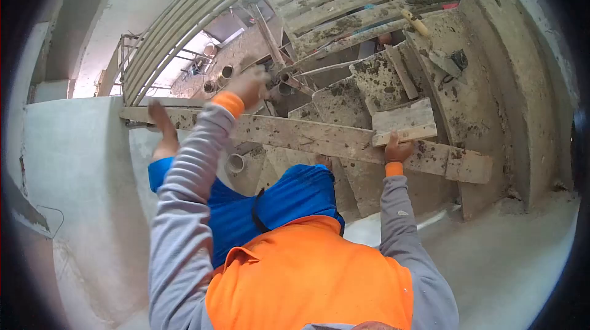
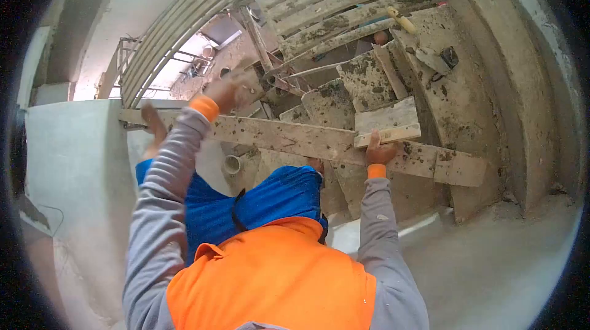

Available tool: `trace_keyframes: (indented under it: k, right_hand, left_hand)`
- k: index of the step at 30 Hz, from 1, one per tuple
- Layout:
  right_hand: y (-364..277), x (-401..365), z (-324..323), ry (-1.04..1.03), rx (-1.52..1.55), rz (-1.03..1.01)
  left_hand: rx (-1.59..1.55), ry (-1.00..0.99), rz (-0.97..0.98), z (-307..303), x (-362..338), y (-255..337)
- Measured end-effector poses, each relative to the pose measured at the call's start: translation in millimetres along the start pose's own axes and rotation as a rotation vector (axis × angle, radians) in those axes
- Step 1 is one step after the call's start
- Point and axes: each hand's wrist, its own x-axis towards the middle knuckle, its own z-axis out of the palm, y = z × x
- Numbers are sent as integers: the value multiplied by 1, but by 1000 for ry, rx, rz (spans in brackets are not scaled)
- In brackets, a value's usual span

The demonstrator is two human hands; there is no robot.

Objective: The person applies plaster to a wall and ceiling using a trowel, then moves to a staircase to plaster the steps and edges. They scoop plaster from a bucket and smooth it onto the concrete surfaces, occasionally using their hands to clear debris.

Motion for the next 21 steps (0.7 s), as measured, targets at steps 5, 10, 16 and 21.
trace_keyframes:
  k: [5, 10, 16, 21]
  right_hand:
    - [2, 2, 4, 78, -35, -88]
    - [-11, 0, -1, 69, -33, 2]
    - [-17, 0, -1, 81, -116, 56]
    - [-17, 0, -4, 51, -193, 39]
  left_hand:
    - [-35, 486, 99, -168, -27, 8]
    - [8, 601, 122, -207, -65, -10]
    - [-48, 479, -9, -122, -62, -50]
    - [-75, 62, -216, -18, -62, -82]
